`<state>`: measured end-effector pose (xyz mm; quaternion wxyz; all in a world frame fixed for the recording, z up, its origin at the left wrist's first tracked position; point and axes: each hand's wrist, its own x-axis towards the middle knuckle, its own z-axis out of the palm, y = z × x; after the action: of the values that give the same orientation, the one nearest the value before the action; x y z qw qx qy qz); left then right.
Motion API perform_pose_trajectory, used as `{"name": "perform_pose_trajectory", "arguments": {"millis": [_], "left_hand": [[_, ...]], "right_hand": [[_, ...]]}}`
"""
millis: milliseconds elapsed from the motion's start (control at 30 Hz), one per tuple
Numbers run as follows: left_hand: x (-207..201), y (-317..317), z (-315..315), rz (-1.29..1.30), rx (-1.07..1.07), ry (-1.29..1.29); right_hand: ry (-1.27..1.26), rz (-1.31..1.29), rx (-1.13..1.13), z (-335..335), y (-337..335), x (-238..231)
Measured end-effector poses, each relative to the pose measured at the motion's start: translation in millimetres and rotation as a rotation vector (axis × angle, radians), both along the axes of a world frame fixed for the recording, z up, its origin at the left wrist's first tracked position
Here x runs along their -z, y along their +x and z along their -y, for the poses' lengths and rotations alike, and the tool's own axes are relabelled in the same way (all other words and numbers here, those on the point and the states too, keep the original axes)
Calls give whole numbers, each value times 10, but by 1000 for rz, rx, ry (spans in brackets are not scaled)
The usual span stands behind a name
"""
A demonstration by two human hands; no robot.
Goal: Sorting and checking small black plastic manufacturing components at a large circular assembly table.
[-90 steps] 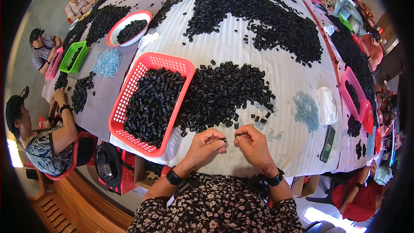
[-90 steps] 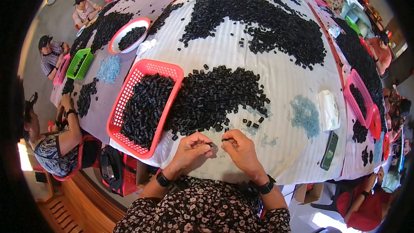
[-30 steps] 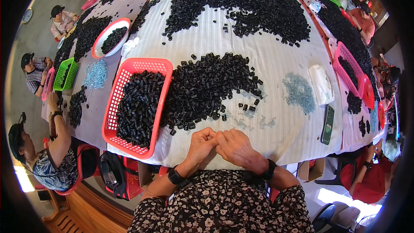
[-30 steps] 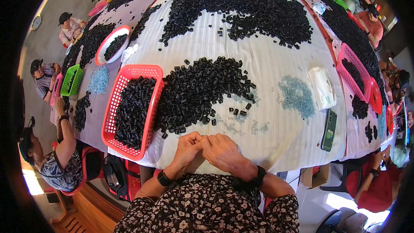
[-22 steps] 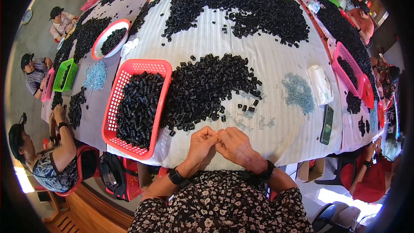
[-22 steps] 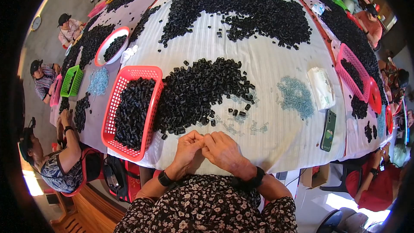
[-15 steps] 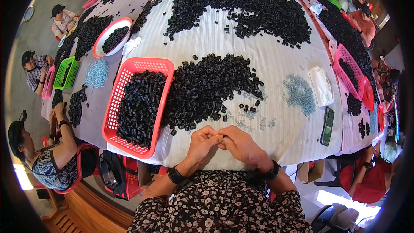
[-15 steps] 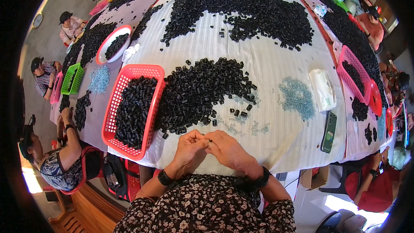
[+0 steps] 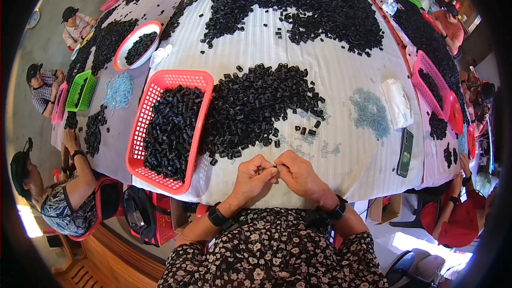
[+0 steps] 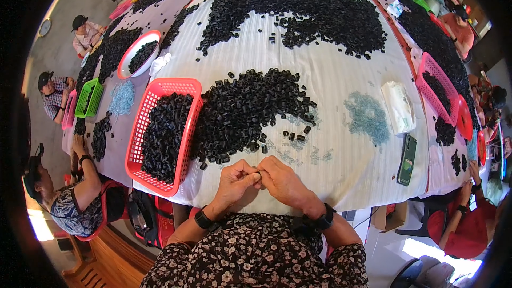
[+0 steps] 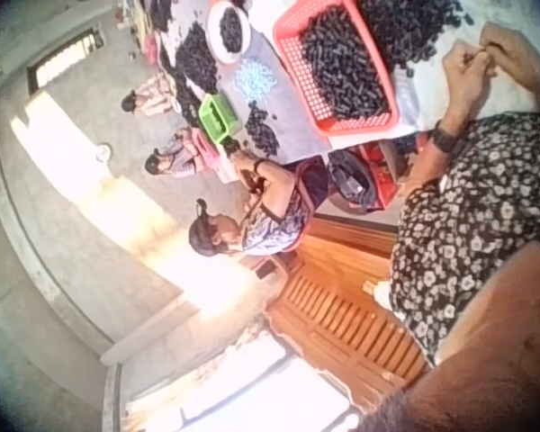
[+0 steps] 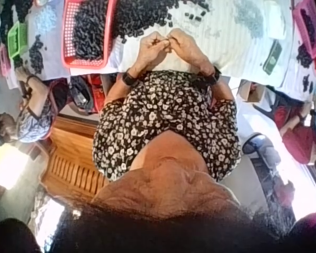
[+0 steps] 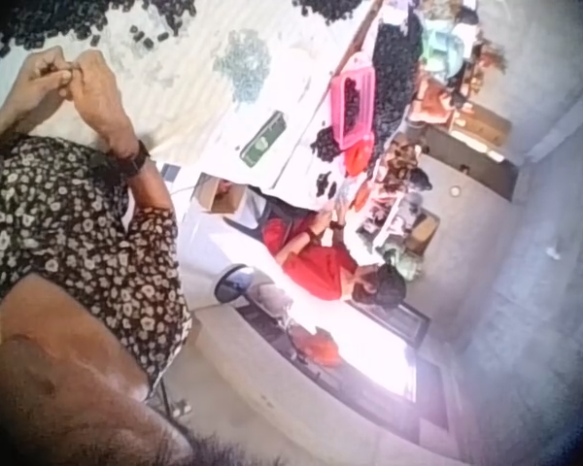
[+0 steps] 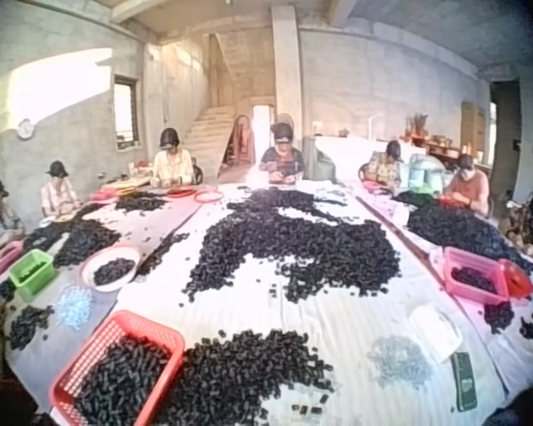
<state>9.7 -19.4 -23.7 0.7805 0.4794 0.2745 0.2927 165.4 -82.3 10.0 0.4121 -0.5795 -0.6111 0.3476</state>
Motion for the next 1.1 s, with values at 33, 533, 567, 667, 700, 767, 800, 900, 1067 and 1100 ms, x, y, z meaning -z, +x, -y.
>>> {"name": "perform_pose_trajectory", "arguments": {"millis": [33, 533, 567, 667, 700, 767, 800, 900, 1067, 1100], "left_hand": [[9, 15, 2, 1, 2, 0], [31, 134, 13, -28, -149, -138], [-17, 134, 10, -56, -144, -89], [-31, 137, 23, -82, -149, -34], [-10, 139, 30, -81, -158, -30], [53, 144, 41, -106, -165, -52], [78, 143, 51, -132, -175, -76], [106, 167, 76, -27, -203, -164], [-57, 211, 43, -63, -200, -226], [-116, 206, 31, -124, -183, -256]], "right_hand": [[13, 36, 9, 9, -12, 41], [303, 495, 31, 51, -135, 161], [327, 514, 42, 36, -135, 148], [347, 478, 33, -2, -144, 155], [346, 478, 34, 0, -150, 180], [304, 518, 24, 15, -167, 232], [303, 516, 23, 14, -174, 224], [319, 558, 53, -1, -189, 196], [329, 602, 105, -37, -192, 243], [329, 602, 105, -39, -195, 259]]}}
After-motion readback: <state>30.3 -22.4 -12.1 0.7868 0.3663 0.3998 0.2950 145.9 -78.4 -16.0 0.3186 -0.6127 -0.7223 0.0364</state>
